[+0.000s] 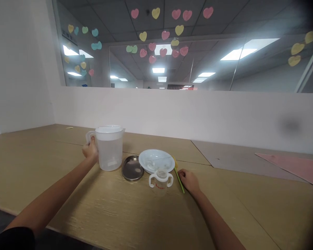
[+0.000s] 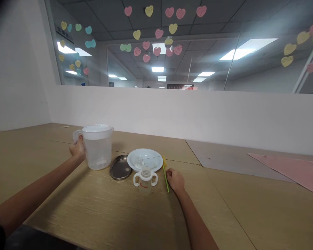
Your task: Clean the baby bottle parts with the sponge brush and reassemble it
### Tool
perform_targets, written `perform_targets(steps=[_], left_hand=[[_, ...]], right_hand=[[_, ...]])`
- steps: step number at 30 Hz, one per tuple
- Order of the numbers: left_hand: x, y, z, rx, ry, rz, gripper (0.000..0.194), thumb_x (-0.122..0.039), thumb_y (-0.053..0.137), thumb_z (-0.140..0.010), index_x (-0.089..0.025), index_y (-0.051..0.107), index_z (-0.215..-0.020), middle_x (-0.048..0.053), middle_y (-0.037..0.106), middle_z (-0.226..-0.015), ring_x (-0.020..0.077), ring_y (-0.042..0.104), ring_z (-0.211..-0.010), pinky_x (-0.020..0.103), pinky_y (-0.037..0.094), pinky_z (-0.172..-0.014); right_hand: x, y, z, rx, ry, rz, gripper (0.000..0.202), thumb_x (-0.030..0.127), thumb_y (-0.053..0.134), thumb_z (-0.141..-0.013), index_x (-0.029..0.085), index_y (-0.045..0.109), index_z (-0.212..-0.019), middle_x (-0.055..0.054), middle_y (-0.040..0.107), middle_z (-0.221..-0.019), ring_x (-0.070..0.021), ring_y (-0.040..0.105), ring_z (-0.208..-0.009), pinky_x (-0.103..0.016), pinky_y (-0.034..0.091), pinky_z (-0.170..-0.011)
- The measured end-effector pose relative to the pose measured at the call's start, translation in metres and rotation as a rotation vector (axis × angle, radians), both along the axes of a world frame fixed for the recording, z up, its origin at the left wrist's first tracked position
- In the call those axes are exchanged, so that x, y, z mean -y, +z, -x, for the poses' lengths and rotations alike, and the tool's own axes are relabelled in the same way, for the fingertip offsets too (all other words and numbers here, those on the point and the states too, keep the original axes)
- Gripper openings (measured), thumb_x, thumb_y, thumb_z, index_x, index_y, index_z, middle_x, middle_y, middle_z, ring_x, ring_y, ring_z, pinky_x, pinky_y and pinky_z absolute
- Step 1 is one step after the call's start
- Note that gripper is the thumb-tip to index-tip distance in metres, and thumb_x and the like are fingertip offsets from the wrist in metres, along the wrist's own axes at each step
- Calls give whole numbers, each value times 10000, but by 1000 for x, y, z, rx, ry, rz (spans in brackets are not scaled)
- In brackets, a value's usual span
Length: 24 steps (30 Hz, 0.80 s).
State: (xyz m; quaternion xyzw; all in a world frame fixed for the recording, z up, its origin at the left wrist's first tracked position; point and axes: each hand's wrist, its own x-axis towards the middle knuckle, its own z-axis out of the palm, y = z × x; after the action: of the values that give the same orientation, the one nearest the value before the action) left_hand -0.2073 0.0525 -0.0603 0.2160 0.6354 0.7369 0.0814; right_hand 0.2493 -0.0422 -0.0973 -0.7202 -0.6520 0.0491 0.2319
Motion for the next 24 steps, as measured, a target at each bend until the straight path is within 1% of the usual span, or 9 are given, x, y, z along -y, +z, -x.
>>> perform_targets(steps=[4, 7, 11, 16, 20, 24], left_hand=[[1, -4, -3, 8, -21, 11, 534, -622, 490, -726, -130, 638, -870, 123, 654, -853, 276, 606, -835, 397, 465, -764], [3, -3, -5, 9, -15, 14, 516, -608, 496, -731, -125, 632, -848, 112, 649, -812, 266, 601, -802, 382, 460, -738], [7, 1, -6, 3, -10, 48, 473, -577, 508, -749, -122, 619, -818, 73, 628, -743, 230, 585, -753, 332, 442, -678], [11, 2, -7, 15, -34, 71, 442, -562, 524, -764, -129, 597, -808, 24, 589, -676, 215, 572, -766, 310, 407, -647], [13, -3, -4, -12, -80, 66, 418, -583, 513, -767, -169, 568, -749, -3, 539, -575, 222, 561, -759, 317, 393, -627], [10, -10, -1, -134, -98, -16, 394, -538, 509, -787, -159, 547, -686, -17, 494, -526, 181, 531, -638, 292, 389, -566]], right_hand=[[-1, -1, 0, 15, -1, 3, 244, 184, 437, -827, 184, 672, -893, -39, 690, -846, -136, 590, -734, -202, 288, -557], [0, 0, 1, 19, -8, 18, 252, 198, 427, -837, 185, 669, -906, -40, 690, -846, -138, 590, -733, -204, 287, -556], [2, 2, 3, 39, -8, 19, 261, 197, 421, -837, 181, 671, -910, -44, 690, -862, -141, 591, -747, -208, 288, -560], [4, 2, 4, 59, -3, 19, 263, 174, 430, -825, 178, 674, -925, -47, 690, -843, -144, 592, -744, -212, 282, -557], [2, 1, 3, 67, -7, 6, 262, 182, 421, -844, 180, 675, -908, -46, 691, -849, -135, 596, -749, -203, 288, -566], [3, 1, 4, 64, -19, 15, 260, 198, 420, -854, 191, 673, -912, -40, 694, -865, -129, 601, -747, -198, 293, -569]])
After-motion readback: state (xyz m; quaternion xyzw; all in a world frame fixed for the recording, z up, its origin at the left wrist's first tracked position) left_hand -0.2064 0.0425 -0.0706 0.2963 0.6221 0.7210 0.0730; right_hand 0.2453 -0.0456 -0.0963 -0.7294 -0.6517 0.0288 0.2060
